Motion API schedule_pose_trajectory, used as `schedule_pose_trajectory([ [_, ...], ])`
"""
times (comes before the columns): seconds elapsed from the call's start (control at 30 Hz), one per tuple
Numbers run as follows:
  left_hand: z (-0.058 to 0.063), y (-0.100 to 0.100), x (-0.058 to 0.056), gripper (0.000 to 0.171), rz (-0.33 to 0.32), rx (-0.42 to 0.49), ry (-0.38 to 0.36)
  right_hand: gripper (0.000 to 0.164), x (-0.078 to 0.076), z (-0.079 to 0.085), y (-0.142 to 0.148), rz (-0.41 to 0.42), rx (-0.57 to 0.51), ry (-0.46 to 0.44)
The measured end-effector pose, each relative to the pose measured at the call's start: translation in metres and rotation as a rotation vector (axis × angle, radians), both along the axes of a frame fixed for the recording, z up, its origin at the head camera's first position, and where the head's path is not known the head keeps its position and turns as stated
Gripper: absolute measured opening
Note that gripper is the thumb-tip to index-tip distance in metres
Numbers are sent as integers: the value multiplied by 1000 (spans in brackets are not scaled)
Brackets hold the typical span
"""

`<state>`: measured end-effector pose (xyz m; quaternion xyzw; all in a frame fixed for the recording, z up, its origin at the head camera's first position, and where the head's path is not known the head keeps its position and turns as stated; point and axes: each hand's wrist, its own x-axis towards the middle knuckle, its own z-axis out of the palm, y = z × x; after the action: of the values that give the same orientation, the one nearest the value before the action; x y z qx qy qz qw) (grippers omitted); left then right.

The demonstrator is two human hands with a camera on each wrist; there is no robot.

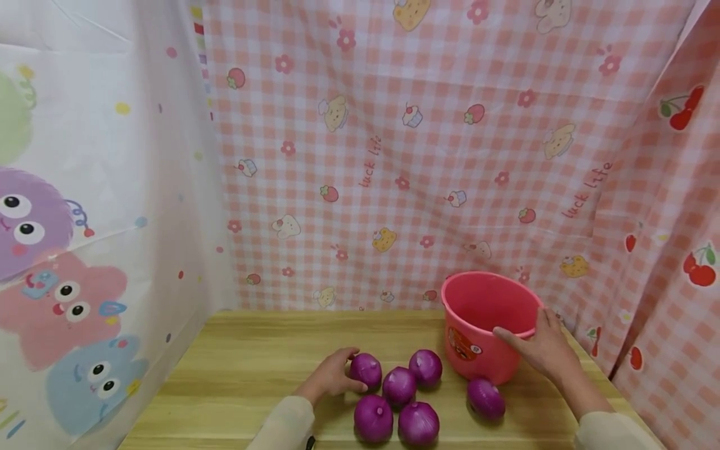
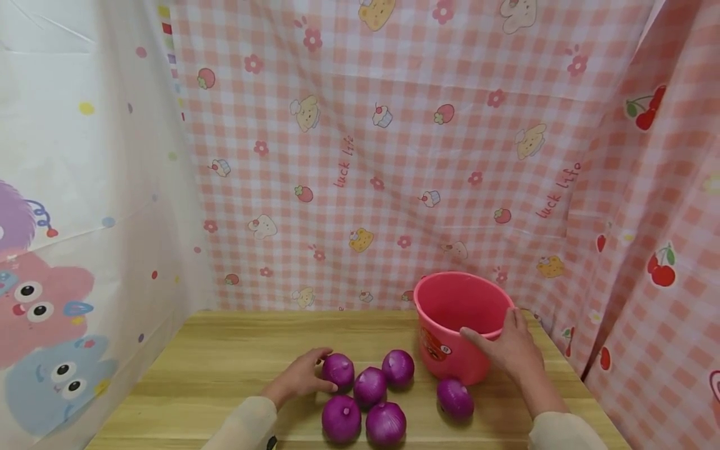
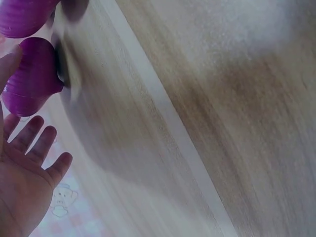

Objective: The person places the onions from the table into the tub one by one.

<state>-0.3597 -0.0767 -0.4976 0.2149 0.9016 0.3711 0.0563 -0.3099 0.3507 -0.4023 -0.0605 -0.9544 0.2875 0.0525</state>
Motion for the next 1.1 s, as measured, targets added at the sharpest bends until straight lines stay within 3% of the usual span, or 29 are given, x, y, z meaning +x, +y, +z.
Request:
schedule_pose_trajectory([
  [0.8, -5, 1, 1, 68, 13, 33, -19, 127, 0, -3, -3, 4, -24, -2],
  [1.1, -2, 0, -6, 64, 39, 80, -13, 126, -1, -2, 1, -2, -2, -6],
])
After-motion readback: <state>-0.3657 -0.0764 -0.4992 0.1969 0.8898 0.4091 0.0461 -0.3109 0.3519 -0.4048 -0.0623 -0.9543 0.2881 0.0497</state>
